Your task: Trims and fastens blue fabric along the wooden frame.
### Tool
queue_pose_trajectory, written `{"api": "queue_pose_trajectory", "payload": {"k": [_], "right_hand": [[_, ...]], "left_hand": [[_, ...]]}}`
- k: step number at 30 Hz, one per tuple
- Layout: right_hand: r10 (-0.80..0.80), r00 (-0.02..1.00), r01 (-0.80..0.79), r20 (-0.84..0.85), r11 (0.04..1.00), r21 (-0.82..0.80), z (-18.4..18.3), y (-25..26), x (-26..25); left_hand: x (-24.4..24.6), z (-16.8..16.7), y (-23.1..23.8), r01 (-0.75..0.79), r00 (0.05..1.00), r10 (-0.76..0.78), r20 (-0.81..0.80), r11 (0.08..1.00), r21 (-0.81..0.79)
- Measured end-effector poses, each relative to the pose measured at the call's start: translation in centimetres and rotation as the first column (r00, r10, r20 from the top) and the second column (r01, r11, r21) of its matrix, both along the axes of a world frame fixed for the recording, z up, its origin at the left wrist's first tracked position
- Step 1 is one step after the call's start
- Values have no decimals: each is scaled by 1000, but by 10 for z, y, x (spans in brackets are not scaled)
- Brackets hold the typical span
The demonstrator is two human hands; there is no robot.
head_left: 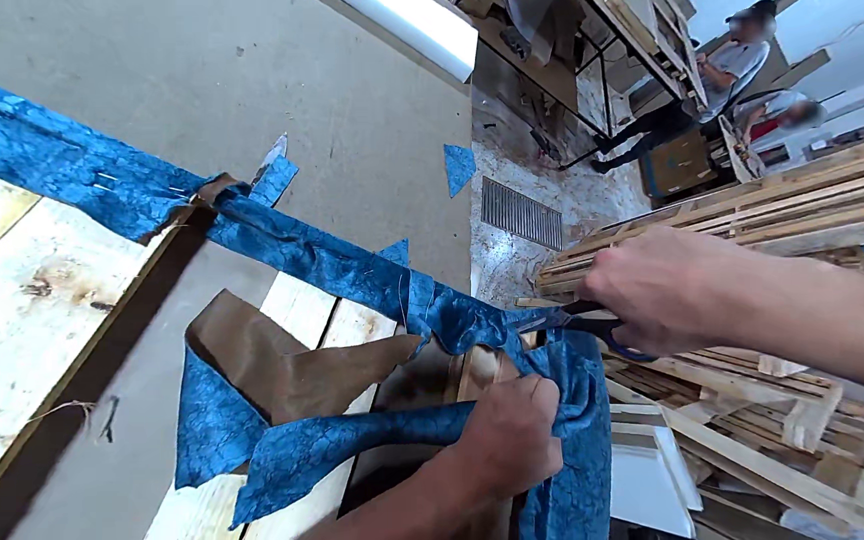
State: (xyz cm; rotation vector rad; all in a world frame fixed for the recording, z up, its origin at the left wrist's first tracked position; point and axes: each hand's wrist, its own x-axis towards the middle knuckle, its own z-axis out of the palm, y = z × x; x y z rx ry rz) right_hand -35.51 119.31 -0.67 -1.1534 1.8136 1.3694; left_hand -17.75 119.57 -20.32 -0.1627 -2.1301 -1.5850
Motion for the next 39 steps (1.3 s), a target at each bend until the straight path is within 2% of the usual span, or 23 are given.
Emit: {"api": "queue_pose_trajectory", "payload": {"k": [4, 10, 17, 20, 22, 23, 25, 27, 29, 32, 35, 37, 39], "right_hand": [[42, 998, -44, -55, 999, -21, -9, 2, 12], [6, 1000, -6, 14, 1000, -21, -3, 9, 5], [79, 995, -82, -59, 996, -43, -5, 13, 7], [-22, 991, 14, -132, 998, -62, 7, 16, 15], [-124, 978, 115, -170, 991, -62, 26, 17, 21], [-157, 972, 147, -173, 987, -69, 36, 21, 22], [-200, 967, 180, -157, 975, -131, 50, 38, 20], [-209, 967, 189, -147, 972, -143, 57, 49, 23], [-178, 972, 150, -153, 973, -175, 54, 56, 32], [-195, 967, 154, -163, 960, -236, 36, 61, 47], [-322, 935, 265, -147, 913, -311, 21, 64, 60], [-460, 884, 398, -78, 831, -389, 19, 75, 73], [-590, 807, 532, 27, 706, -468, 18, 93, 91]], "left_hand": [[1, 2, -3, -5, 1000, 5, 14, 1000, 1], [9, -2, -13, -50, 993, 41, 111, 995, 84], [22, -7, -25, 70, 967, -60, 247, 997, -33], [14, -17, -35, 147, 969, -138, 206, 989, -30], [9, -19, -43, 188, 944, -206, 257, 978, 92], [9, -16, -47, 149, 918, -208, 337, 970, 193], [7, -13, -54, -73, 868, -130, 479, 921, 382], [2, -17, -61, -307, 828, -40, 560, 804, 510], [-3, -19, -69, -423, 797, -34, 603, 681, 597], [-10, -14, -76, -513, 763, -57, 643, 553, 657], [-17, -8, -81, -576, 747, -58, 662, 439, 689], [-13, -7, -81, -559, 753, -84, 652, 439, 703], [-3, -13, -78, -495, 781, -113, 614, 488, 719]]}}
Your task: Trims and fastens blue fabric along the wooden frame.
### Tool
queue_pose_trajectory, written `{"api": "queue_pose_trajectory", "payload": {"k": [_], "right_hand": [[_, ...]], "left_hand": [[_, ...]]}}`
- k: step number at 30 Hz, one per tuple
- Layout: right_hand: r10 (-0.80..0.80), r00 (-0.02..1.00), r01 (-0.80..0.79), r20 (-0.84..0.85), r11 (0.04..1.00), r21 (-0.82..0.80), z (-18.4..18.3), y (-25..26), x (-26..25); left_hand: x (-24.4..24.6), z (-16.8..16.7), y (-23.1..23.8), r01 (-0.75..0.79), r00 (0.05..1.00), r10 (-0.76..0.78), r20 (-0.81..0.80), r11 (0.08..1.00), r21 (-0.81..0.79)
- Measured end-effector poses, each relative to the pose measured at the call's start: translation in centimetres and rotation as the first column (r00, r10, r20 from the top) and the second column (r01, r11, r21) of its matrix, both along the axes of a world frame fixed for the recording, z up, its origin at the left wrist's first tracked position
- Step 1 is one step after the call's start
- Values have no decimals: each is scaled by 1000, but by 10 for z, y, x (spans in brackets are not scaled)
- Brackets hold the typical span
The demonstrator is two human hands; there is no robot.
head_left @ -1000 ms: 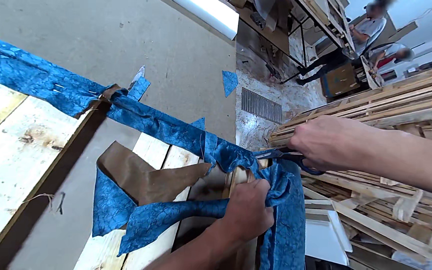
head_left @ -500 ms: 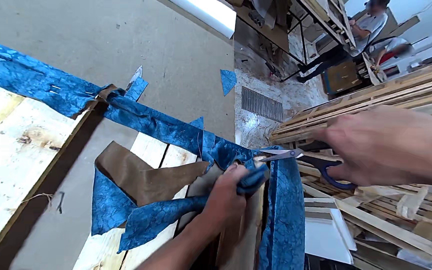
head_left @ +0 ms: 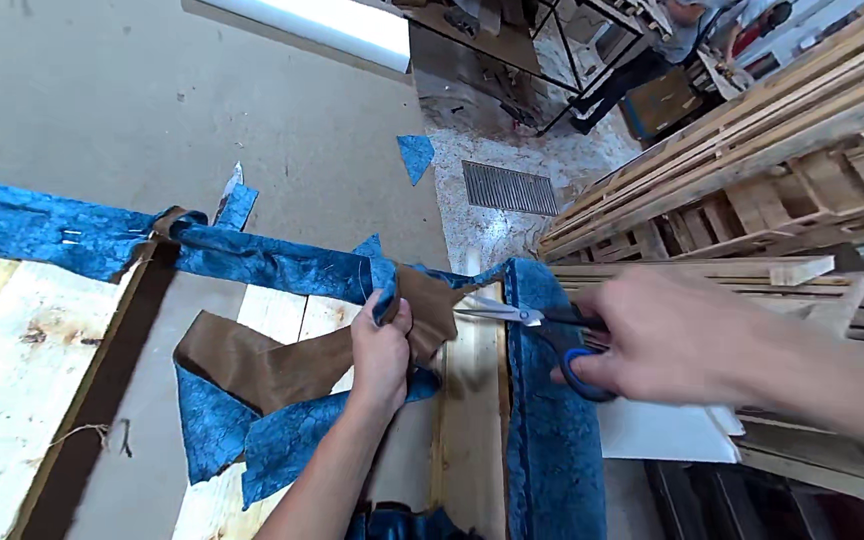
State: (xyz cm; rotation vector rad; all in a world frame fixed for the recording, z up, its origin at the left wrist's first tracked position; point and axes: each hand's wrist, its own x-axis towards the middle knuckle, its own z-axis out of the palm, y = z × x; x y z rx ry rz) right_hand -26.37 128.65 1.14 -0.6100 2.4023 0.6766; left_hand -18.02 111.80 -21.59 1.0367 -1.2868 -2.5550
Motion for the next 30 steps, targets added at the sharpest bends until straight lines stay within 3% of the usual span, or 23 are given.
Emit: {"api": "queue_pose_trajectory", "payload": {"k": [3, 5, 8, 10, 11, 12, 14, 17, 19, 20, 21, 23, 25, 28, 30], "right_hand": [[-157, 987, 159, 22, 978, -135, -13, 34, 31], [-270, 955, 296, 123, 905, -307, -28, 61, 50], [-390, 817, 575, 426, 619, -535, -51, 88, 78], [-374, 710, 704, 596, 377, -602, -61, 91, 98], [-361, 709, 704, 606, 311, -638, -63, 89, 107], [-357, 750, 657, 557, 304, -690, -63, 86, 115], [-335, 873, 472, 354, 398, -787, -58, 83, 118], [-267, 964, 146, -6, 546, -825, -53, 92, 103], [-267, 962, 104, -60, 561, -822, -49, 100, 92], [-288, 957, 181, 24, 531, -828, -44, 103, 88], [-313, 932, 318, 183, 466, -826, -39, 103, 85], [-310, 733, 672, 605, 191, -716, -29, 95, 81], [-192, 471, 867, 861, -78, -492, -27, 77, 84], [-121, 260, 897, 958, -336, -286, -45, 36, 103], [-36, 143, 879, 989, -454, -144, -66, 14, 118]], "left_hand": [[16, -9, 4, 95, 993, -100, -66, 993, -71], [27, -16, 7, 191, 968, -217, -123, 962, -194], [39, -17, 14, 324, 899, -408, -162, 866, -381], [40, -13, 20, 351, 887, -438, -148, 846, -402], [39, -12, 23, 353, 892, -431, -135, 853, -385], [39, -13, 23, 361, 898, -425, -114, 860, -361], [41, -12, 18, 438, 881, -473, 4, 812, -386], [44, -1, -6, 578, 777, -593, 211, 539, -613], [38, 12, -27, 547, 768, -601, 220, 438, -713], [34, 18, -36, 519, 774, -604, 191, 433, -737], [27, 21, -44, 475, 788, -598, 148, 437, -764], [5, 18, -49, 339, 819, -570, 68, 384, -859], [-20, 5, -45, 201, 805, -591, 49, 194, -960], [-50, -16, -32, 188, 713, -667, 217, -116, -975], [-56, -30, -21, 168, 696, -680, 230, -157, -973]]}}
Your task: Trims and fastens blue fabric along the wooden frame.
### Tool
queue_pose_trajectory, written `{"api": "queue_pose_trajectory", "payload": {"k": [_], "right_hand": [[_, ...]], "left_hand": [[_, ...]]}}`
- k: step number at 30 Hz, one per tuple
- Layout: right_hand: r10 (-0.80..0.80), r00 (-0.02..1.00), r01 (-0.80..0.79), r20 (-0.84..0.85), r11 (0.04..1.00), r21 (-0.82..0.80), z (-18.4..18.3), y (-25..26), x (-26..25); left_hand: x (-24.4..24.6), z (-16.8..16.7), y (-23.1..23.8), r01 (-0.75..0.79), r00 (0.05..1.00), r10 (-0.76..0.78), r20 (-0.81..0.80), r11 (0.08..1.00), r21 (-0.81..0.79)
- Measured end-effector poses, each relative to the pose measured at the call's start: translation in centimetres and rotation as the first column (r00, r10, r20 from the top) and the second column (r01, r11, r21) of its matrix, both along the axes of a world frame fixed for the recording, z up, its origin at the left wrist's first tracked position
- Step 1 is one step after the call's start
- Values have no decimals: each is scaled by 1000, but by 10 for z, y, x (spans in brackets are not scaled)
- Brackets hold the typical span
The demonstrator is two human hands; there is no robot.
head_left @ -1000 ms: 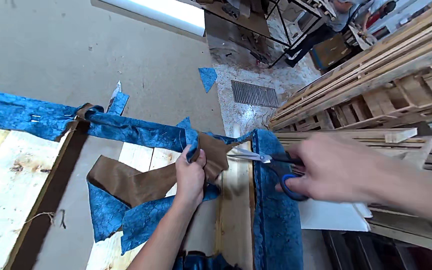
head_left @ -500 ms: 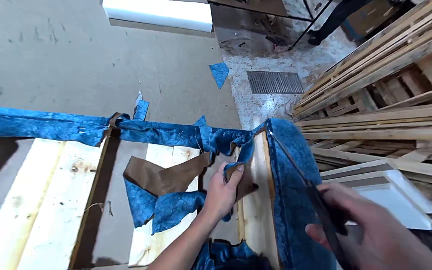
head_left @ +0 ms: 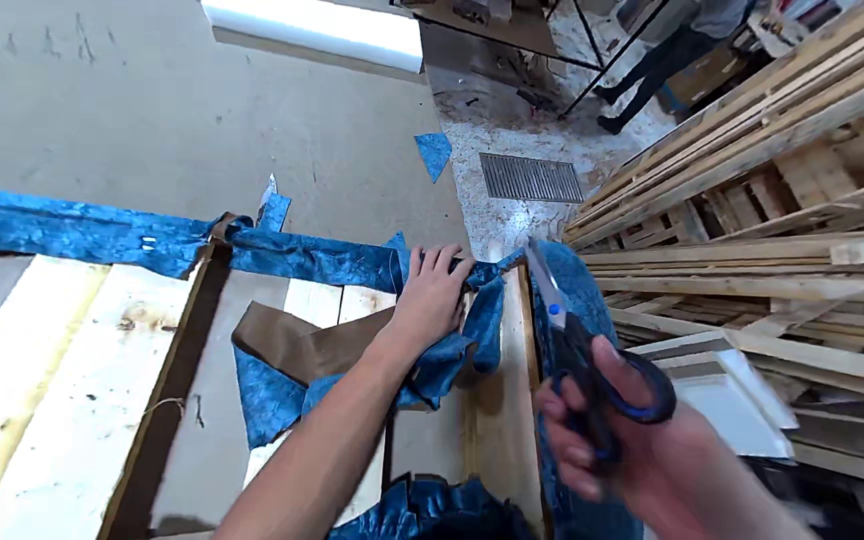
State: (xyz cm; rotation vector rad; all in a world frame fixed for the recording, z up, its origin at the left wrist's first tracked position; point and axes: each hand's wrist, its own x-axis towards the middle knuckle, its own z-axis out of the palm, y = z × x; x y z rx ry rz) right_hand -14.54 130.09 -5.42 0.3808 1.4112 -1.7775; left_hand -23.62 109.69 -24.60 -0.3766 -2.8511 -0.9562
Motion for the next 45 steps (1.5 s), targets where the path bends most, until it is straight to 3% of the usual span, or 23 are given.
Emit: {"api": "queue_pose_trajectory", "payload": {"k": [4, 7, 10, 17, 30, 37, 45], "right_hand": [[-144, 961, 173, 237, 980, -102, -31, -36, 22], [-272, 915, 301, 298, 952, -53, -40, -59, 26], [-264, 913, 287, 310, 957, -29, -48, -68, 28], [-397, 903, 362, 167, 909, 205, -76, -91, 29], [-611, 792, 606, 1, 785, 132, -107, -121, 30], [-584, 812, 573, 1, 798, 185, -113, -117, 17], [-608, 793, 598, -38, 766, 235, -110, -110, 6]], "left_hand": [[-6, -12, 15, 26, 989, -3, -146, 987, 157], [-6, -5, 13, 51, 995, -30, -94, 972, 230], [-6, -6, 6, 26, 996, -5, -91, 971, 239], [11, -4, 3, 22, 990, 20, -137, 954, 298], [19, -6, 1, -6, 986, 61, -154, 943, 332], [17, -9, -1, 97, 987, -48, -152, 936, 338], [12, -7, -4, 104, 992, -70, -104, 924, 367]]}}
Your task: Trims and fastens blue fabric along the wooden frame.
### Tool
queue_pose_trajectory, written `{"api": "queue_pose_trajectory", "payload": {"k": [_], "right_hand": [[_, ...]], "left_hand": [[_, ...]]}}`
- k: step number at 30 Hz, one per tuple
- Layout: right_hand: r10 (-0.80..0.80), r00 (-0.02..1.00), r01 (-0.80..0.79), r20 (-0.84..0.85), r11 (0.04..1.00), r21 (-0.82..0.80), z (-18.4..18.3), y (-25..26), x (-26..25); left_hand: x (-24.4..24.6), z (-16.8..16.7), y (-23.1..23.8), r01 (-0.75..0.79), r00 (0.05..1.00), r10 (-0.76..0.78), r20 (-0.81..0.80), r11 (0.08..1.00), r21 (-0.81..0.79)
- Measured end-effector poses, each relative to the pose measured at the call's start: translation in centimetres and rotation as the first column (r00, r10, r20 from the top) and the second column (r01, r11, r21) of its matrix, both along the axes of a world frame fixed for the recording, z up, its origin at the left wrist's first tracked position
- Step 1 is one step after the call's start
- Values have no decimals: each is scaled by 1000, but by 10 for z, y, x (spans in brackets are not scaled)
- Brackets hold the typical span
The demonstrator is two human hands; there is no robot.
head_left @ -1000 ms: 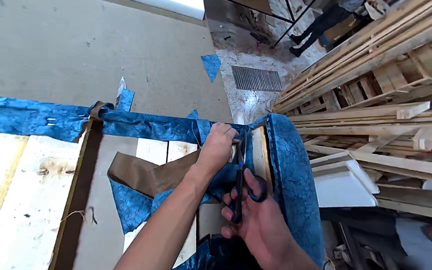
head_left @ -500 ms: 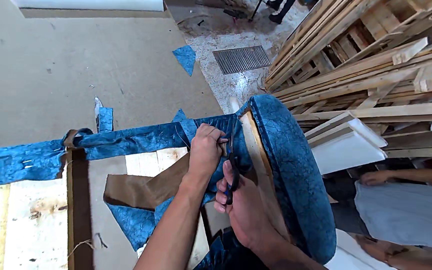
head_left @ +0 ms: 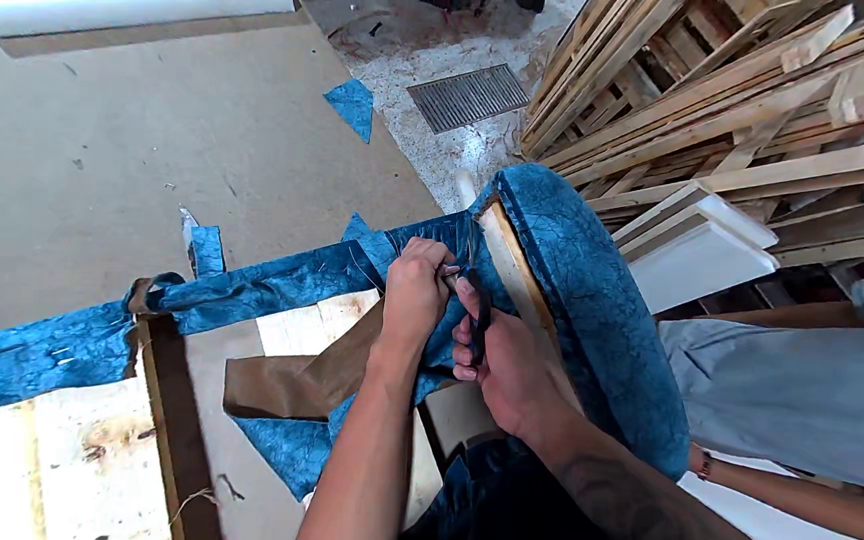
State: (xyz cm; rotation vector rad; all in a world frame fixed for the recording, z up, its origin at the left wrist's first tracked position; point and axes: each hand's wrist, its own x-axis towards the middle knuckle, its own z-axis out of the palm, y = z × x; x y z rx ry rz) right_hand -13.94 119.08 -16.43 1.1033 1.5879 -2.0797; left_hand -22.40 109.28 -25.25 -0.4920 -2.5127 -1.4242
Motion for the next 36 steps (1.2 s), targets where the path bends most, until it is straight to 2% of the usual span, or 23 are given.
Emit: {"api": "queue_pose_trajectory", "payload": {"k": [13, 19, 28, 33, 36], "right_hand": [[41, 996, -40, 78, 999, -21, 6, 18, -3], [117, 991, -124, 67, 987, 100, 5, 20, 1], [151, 988, -156, 46, 971, 180, -2, 23, 0], [140, 985, -151, 103, 982, 114, 3, 22, 0], [122, 990, -128, 66, 989, 80, 3, 21, 0]], "left_hand": [[1, 4, 1, 12, 997, -5, 74, 996, -88], [0, 2, 1, 31, 997, -23, 74, 993, -112], [1, 4, -2, 46, 996, -35, 81, 989, -144], [1, 4, -1, 39, 995, -24, 102, 988, -150], [-1, 3, -2, 41, 994, -23, 106, 985, -167]]}}
